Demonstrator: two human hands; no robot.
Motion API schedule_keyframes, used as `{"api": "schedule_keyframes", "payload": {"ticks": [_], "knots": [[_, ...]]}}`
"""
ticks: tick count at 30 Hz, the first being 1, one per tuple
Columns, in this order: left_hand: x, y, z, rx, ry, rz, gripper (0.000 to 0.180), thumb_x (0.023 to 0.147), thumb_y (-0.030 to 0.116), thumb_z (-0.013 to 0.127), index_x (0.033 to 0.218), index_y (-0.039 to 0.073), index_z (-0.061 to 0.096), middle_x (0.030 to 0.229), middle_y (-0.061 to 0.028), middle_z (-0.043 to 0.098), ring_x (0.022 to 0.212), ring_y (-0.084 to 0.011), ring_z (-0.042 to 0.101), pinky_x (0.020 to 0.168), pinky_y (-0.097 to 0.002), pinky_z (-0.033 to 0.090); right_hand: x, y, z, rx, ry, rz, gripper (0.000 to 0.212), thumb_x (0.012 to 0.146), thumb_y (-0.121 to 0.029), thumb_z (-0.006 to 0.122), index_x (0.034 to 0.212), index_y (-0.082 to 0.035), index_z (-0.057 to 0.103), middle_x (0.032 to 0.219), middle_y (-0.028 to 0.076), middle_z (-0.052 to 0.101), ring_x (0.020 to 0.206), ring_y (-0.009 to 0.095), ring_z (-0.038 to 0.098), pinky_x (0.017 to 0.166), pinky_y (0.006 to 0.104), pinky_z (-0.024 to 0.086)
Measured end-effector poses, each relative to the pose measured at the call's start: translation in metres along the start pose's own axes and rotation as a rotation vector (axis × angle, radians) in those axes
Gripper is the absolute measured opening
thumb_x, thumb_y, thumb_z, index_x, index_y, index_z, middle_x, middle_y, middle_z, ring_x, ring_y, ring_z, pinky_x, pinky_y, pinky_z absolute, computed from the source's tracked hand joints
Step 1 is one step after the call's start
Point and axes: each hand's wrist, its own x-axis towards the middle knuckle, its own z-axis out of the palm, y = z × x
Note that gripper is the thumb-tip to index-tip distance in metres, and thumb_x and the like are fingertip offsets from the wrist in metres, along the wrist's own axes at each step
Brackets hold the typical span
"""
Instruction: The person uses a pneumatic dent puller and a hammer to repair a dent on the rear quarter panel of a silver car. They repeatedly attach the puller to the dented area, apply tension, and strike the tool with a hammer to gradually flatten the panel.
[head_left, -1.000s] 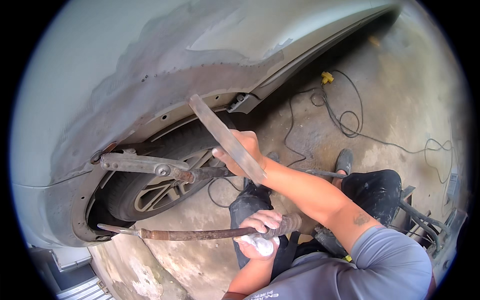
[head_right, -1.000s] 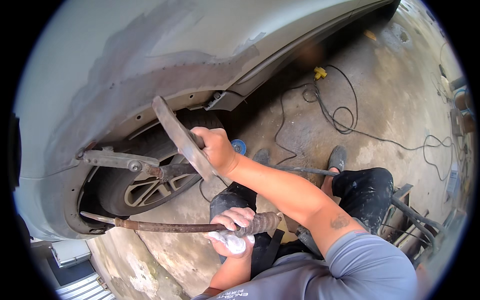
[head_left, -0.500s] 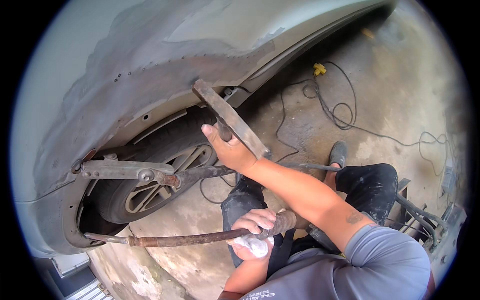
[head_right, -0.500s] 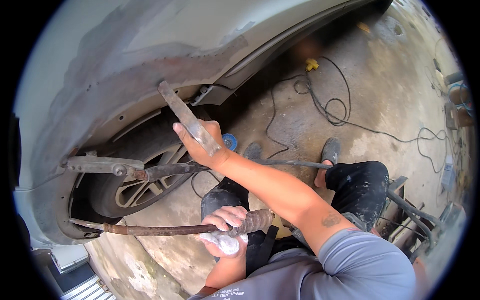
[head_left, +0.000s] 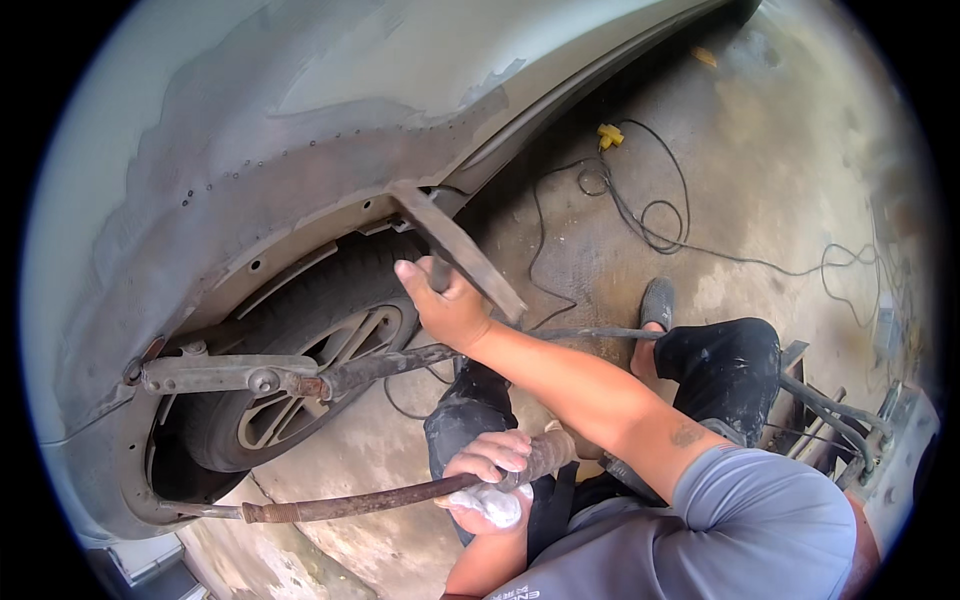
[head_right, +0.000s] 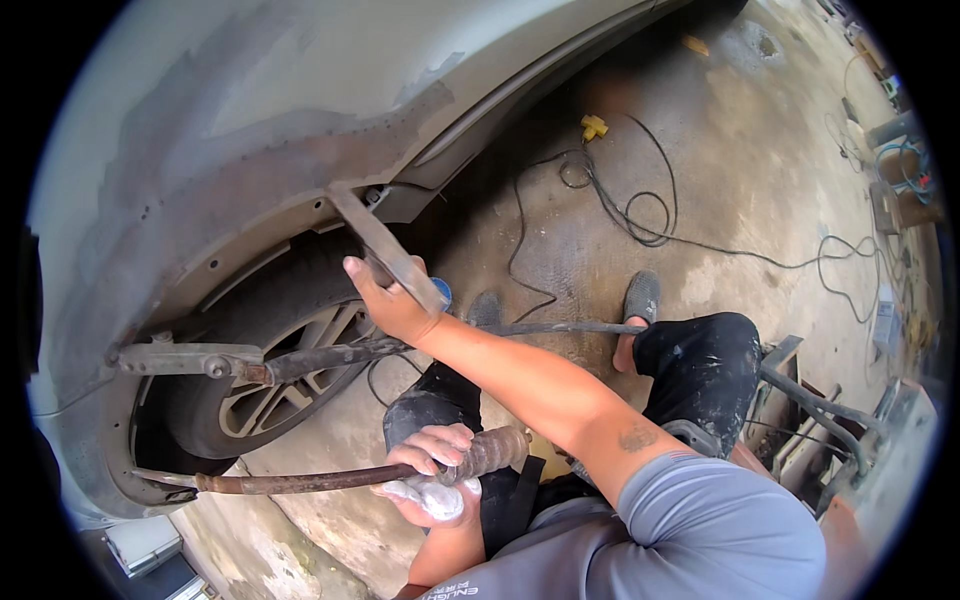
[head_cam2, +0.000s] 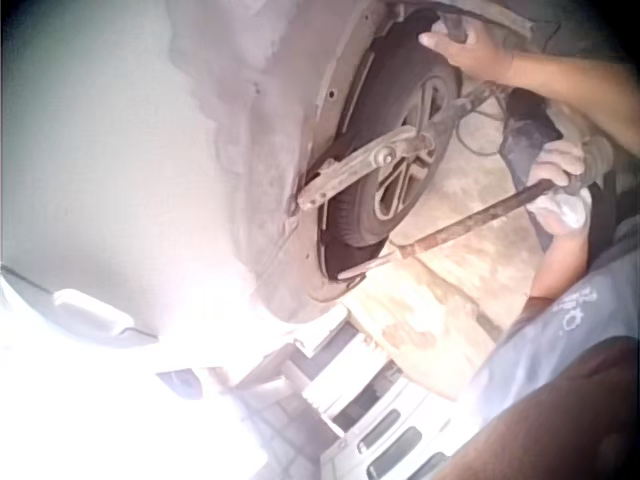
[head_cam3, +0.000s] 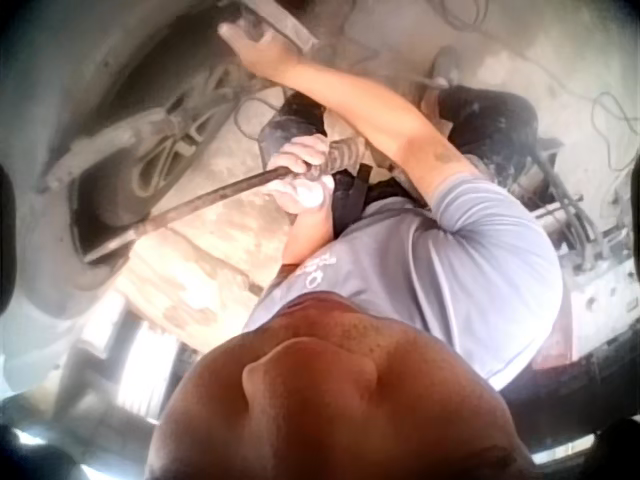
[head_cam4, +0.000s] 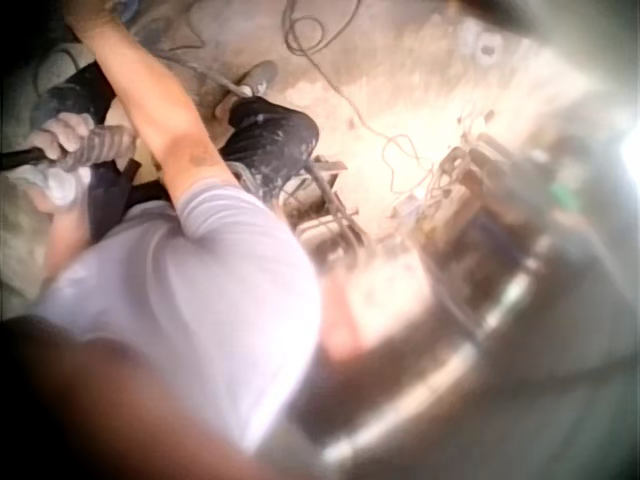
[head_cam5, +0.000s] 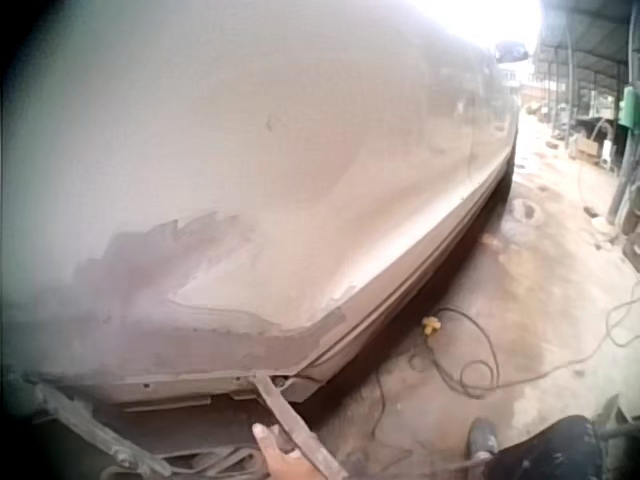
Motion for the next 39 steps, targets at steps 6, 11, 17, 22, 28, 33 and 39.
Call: {"api": "schedule_keyframes", "payload": {"ticks": [6,11,17,22,28,33,39], "knots": [[0.002,-0.002,0.0,-0.02,0.014,-0.002,0.062,0.106,0.062,0.035,0.088,0.006,0.052,0.077,-0.0176,0.063,0.076,-0.0368,0.061,0.072,-0.0508,0.05,0.01,0.029,-0.004,0.195,0.056,0.174,0.05,0.103,-0.025,0.066,0.059,-0.009,0.048,0.053,-0.002,0.049,0.049,0.006,0.045,0.045,0.0281,0.035],[0.0,0.002,-0.002,-0.032,0.021,-0.04,0.063,0.105,0.063,0.037,0.085,0.005,0.054,0.078,-0.0189,0.063,0.077,-0.0378,0.061,0.073,-0.0518,0.05,0.01,0.027,-0.001,0.417,0.062,0.441,0.046,0.102,-0.025,0.067,0.064,-0.012,0.046,0.057,-0.003,0.045,0.047,0.008,0.041,0.044,0.0277,0.035],[0.0,0.0,-0.005,-0.102,0.019,-0.021,0.058,0.104,0.056,0.043,0.085,0.003,0.056,0.08,-0.0228,0.066,0.079,-0.0404,0.063,0.076,-0.0533,0.054,0.005,0.011,0.007,-0.01,-0.067,0.091,0.034,0.102,-0.025,0.067,0.079,-0.001,0.061,0.063,0.004,0.051,0.052,0.015,0.045,0.051,0.0373,0.041],[-0.002,0.004,-0.005,-0.12,0.01,-0.02,0.058,0.104,0.055,0.045,0.087,0.001,0.057,0.083,-0.0233,0.066,0.082,-0.0397,0.064,0.079,-0.0519,0.053,0.004,-0.036,0.007,-0.223,-0.13,-0.313,0.024,0.091,-0.017,0.076,0.078,-0.002,0.064,0.062,0.012,0.054,0.05,0.027,0.053,0.05,0.0358,0.043],[0.0,0.003,-0.002,-0.076,0.011,0.001,0.058,0.107,0.054,0.034,0.086,0.004,0.054,0.077,-0.0214,0.063,0.077,-0.0381,0.061,0.074,-0.0498,0.052,0.011,-0.067,0.011,-0.26,-0.283,-0.59,0.009,0.083,-0.003,0.076,0.081,-0.001,0.067,0.064,0.015,0.057,0.049,0.029,0.059,0.048,0.0368,0.045],[-0.001,0.008,0.001,-0.074,0.028,-0.001,0.059,0.108,0.055,0.034,0.085,0.003,0.054,0.077,-0.0211,0.063,0.078,-0.0372,0.062,0.075,-0.0489,0.052,0.021,-0.106,0.021,-0.211,-0.375,-0.464,0.035,0.089,-0.01,0.076,0.066,-0.002,0.052,0.062,0.022,0.053,0.054,0.043,0.055,0.047,0.042,0.041],[0.002,0.009,0.003,-0.107,0.021,0.022,0.058,0.109,0.051,0.034,0.086,0.002,0.053,0.078,-0.0204,0.062,0.077,-0.0355,0.061,0.076,-0.0482,0.052,0.026,-0.117,0.03,-0.258,-0.39,-0.436,0.037,0.092,-0.013,0.074,0.064,-0.003,0.05,0.059,0.022,0.05,0.053,0.043,0.052,0.047,0.0413,0.041]]}}
